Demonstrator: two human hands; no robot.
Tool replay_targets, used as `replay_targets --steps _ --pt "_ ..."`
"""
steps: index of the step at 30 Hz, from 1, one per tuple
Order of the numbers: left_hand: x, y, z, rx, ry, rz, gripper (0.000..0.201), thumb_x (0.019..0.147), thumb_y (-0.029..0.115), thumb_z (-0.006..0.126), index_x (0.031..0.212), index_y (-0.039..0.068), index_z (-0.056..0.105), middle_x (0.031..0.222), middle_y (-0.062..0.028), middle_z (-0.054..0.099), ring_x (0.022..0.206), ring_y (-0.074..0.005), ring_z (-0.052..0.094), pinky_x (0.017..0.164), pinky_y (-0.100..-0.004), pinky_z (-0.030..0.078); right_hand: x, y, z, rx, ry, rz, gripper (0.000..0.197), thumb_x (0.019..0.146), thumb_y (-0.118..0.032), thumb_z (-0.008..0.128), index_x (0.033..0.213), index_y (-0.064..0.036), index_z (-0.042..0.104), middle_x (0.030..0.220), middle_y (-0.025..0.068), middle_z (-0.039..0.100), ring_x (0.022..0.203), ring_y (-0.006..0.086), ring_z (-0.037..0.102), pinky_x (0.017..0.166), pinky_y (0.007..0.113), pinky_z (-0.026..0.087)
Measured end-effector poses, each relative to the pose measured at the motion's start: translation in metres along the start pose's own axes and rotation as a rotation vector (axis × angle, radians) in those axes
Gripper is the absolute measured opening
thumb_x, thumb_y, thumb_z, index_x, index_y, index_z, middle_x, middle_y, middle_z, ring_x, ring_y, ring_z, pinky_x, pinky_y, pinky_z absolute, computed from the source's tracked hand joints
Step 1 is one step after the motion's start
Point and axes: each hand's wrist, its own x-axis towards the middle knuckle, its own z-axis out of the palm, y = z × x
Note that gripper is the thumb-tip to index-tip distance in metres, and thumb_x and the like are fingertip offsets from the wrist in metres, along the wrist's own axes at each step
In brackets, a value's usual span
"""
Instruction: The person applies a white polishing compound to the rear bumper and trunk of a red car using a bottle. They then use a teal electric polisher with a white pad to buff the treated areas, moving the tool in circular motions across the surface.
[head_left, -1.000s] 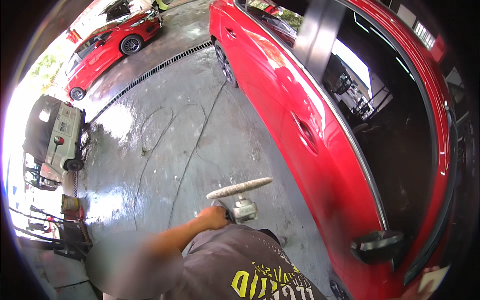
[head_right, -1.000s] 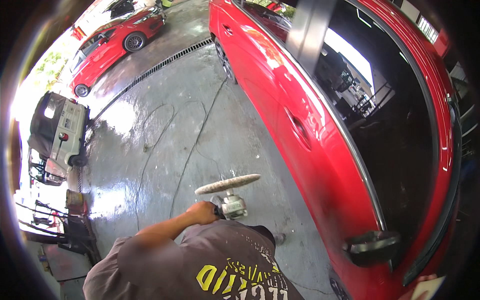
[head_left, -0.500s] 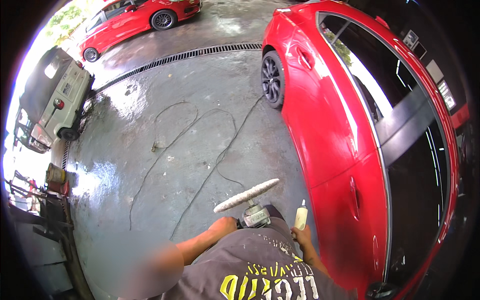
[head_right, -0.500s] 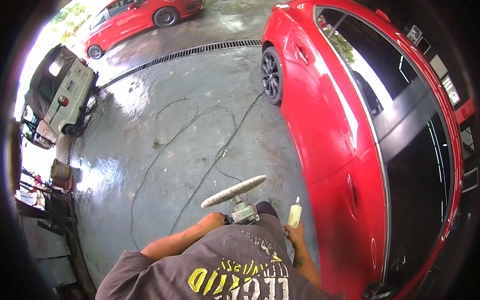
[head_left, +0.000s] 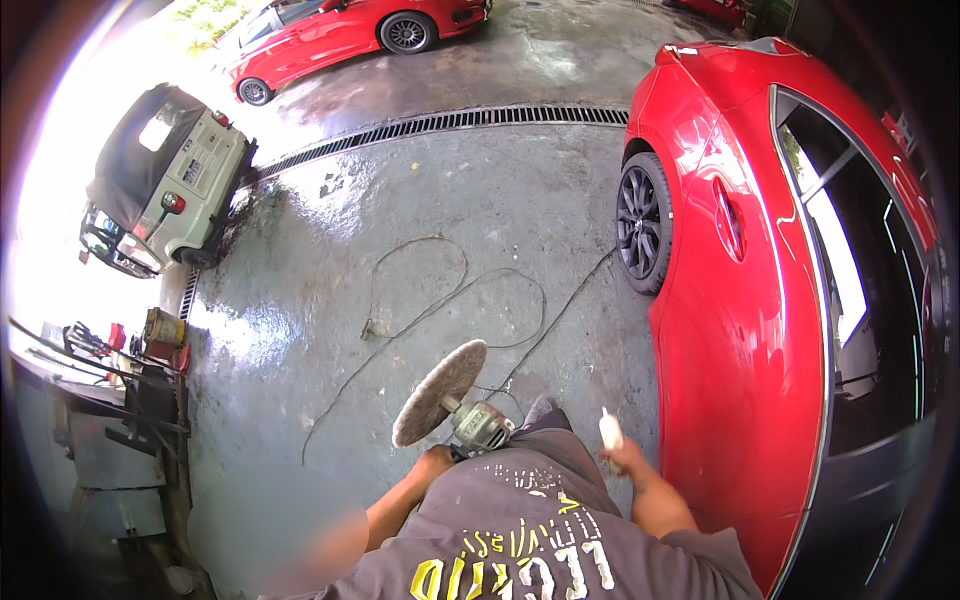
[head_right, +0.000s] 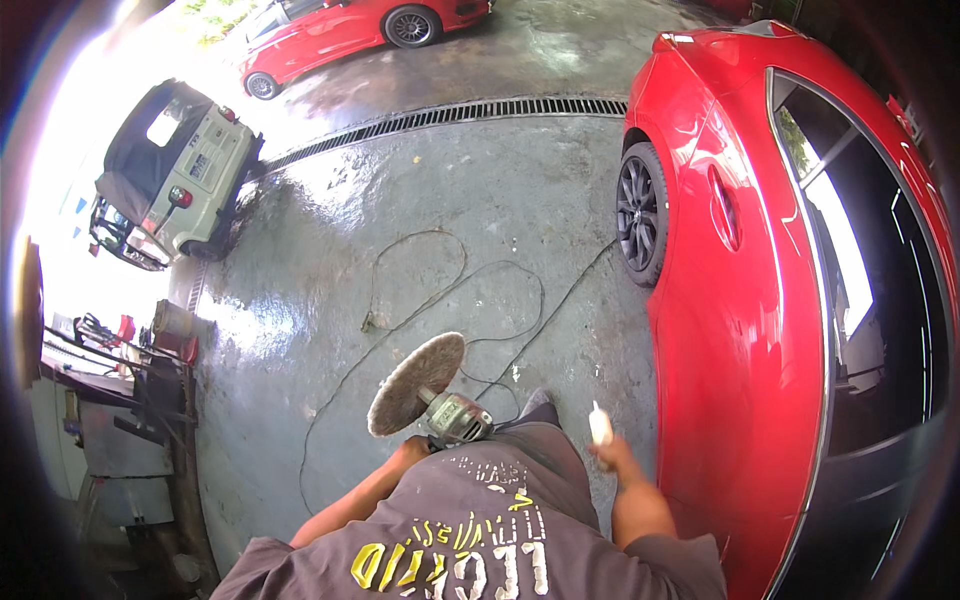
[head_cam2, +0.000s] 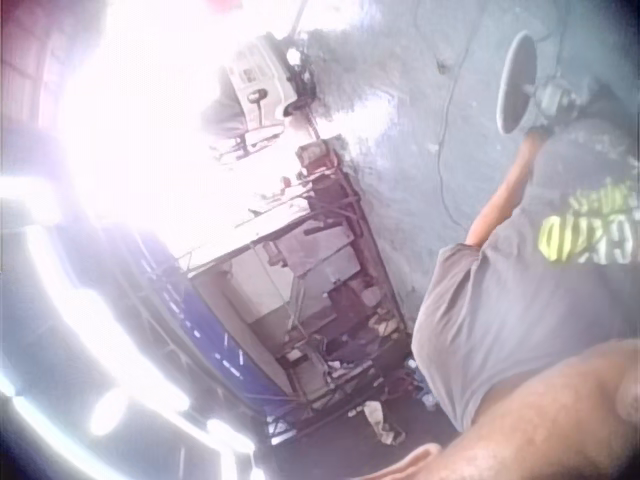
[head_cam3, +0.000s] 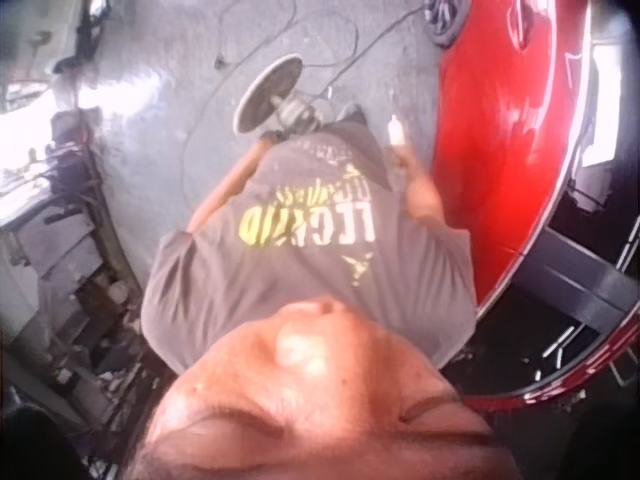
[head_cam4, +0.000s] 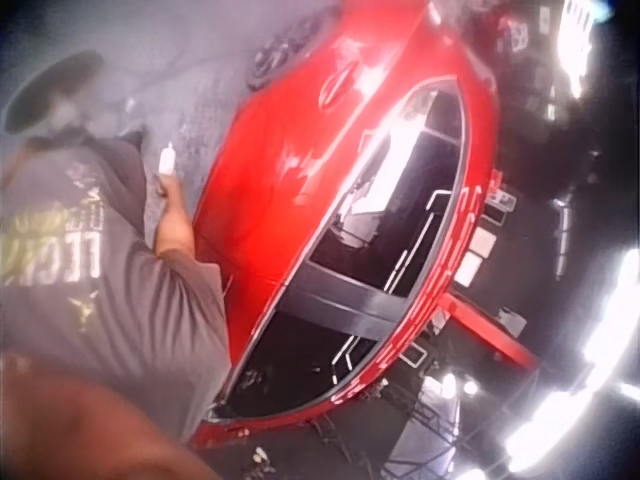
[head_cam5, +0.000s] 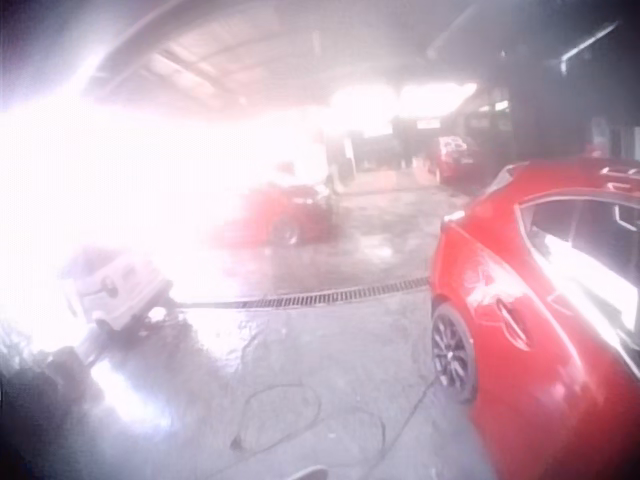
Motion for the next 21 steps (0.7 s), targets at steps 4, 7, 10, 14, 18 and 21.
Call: replay_targets --steps 4,7,10,14,18,21 --pt "0.047 0.068 -0.033 -0.117 0.004 -0.105 0.053 0.082 0.044 0.085 0.104 -0.004 0.078 0.093 -0.0192 0.08 0.09 -0.0233 0.074 0.078 -0.0455 0.056 0.052 -0.195 -0.089 -0.26 0.153 -0.268 0.073 0.076 -0.047 0.096 0.119 0.0029 0.065 0.098 0.0215 0.077 0.074 0.0304 0.077 0.061 0.046 0.06" --pt "0.096 0.093 -0.075 -0.132 0.011 0.013 0.066 0.078 0.052 0.085 0.104 -0.008 0.076 0.097 -0.0277 0.076 0.093 -0.0292 0.075 0.079 -0.0439 0.057 0.023 -0.351 -0.147 -0.17 0.178 -0.466 0.072 0.08 -0.053 0.089 0.114 0.0056 0.065 0.083 0.0188 0.076 0.066 0.0284 0.076 0.062 0.042 0.059" --pt "0.163 0.105 -0.1 -0.061 0.005 0.083 0.06 0.084 0.047 0.08 0.109 -0.008 0.076 0.103 -0.0303 0.076 0.096 -0.034 0.077 0.081 -0.0452 0.058 0.016 -0.441 -0.164 -0.112 0.269 -0.466 0.074 0.079 -0.057 0.088 0.114 0.0057 0.066 0.091 0.0225 0.077 0.077 0.0342 0.078 0.072 0.045 0.061" --pt "0.268 0.144 -0.148 0.194 0.072 0.322 0.052 0.092 0.039 0.072 0.111 -0.009 0.075 0.106 -0.0327 0.075 0.097 -0.0383 0.077 0.082 -0.0474 0.059 0.075 -0.439 -0.161 -0.323 0.335 -0.454 0.088 0.075 -0.06 0.091 0.124 0.0073 0.06 0.12 0.0329 0.072 0.116 0.0455 0.071 0.096 0.05 0.057" --pt "0.352 0.182 -0.248 0.534 0.077 0.524 0.046 0.098 0.033 0.063 0.112 -0.009 0.075 0.108 -0.0346 0.075 0.096 -0.0418 0.078 0.083 -0.0507 0.06 0.102 -0.399 -0.148 -0.456 0.267 -0.216 0.079 0.075 -0.049 0.096 0.119 0.009 0.064 0.112 0.0317 0.074 0.104 0.0465 0.076 0.084 0.052 0.063" --pt "0.382 0.232 -0.334 0.604 -0.136 0.591 0.044 0.101 0.031 0.058 0.109 -0.008 0.076 0.112 -0.0358 0.074 0.098 -0.0447 0.077 0.085 -0.0554 0.061 0.084 -0.342 -0.108 0.366 0.119 0.33 0.06 0.082 -0.032 0.095 0.119 0.0029 0.065 0.099 0.0204 0.074 0.074 0.0373 0.076 0.051 0.054 0.063"
